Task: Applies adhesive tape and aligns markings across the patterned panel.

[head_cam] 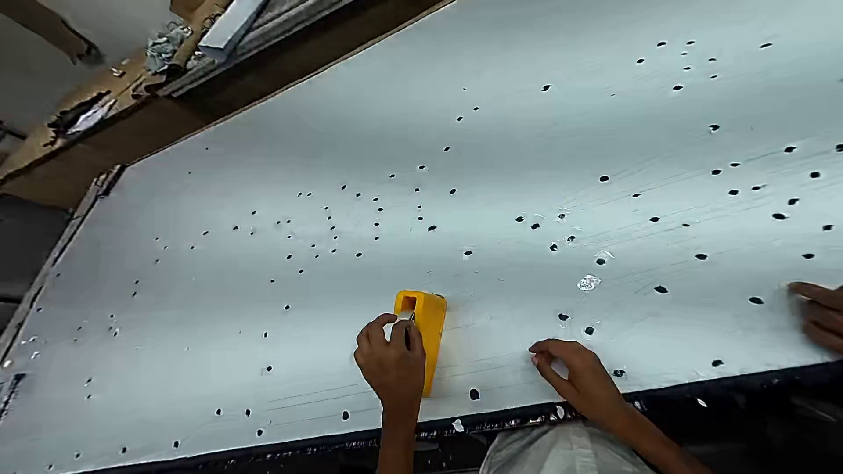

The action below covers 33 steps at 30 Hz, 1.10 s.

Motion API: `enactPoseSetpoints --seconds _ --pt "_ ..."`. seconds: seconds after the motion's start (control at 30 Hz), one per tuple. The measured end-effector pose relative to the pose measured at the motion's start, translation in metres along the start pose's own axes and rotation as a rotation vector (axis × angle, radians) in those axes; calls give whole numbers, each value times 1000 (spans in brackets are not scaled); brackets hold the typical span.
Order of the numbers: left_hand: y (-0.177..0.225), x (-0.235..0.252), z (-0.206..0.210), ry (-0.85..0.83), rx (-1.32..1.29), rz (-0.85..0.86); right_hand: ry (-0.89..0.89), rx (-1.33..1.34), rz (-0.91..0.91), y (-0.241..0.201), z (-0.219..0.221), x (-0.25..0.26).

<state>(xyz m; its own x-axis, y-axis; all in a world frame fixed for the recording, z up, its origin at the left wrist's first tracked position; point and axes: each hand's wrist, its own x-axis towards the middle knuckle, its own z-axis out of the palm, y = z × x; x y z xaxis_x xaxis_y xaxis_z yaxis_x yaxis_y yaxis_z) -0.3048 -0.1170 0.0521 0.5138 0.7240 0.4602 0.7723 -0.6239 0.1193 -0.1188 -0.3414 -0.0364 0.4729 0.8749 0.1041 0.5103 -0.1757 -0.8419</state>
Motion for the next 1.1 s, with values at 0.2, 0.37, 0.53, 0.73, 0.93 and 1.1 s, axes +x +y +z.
enactPoseSetpoints --seconds 0.2,0.37,0.53,0.73,0.93,1.1 --pt "9 46 -11 -290 79 -144 9 3 14 8 -4 -2" --pt "21 92 -22 -694 239 -157 2 15 28 10 -5 -4" --pt "5 83 -37 -498 76 -16 16 12 20 7 0 -3" --pt "-74 -15 -55 -275 -380 -296 -127 35 -62 -22 26 6" --pt "-72 -95 -34 -470 -881 -756 -441 31 -200 -92 73 33" --pt "-38 -102 -30 -452 -1016 -774 -514 -69 -85 -112 96 53"
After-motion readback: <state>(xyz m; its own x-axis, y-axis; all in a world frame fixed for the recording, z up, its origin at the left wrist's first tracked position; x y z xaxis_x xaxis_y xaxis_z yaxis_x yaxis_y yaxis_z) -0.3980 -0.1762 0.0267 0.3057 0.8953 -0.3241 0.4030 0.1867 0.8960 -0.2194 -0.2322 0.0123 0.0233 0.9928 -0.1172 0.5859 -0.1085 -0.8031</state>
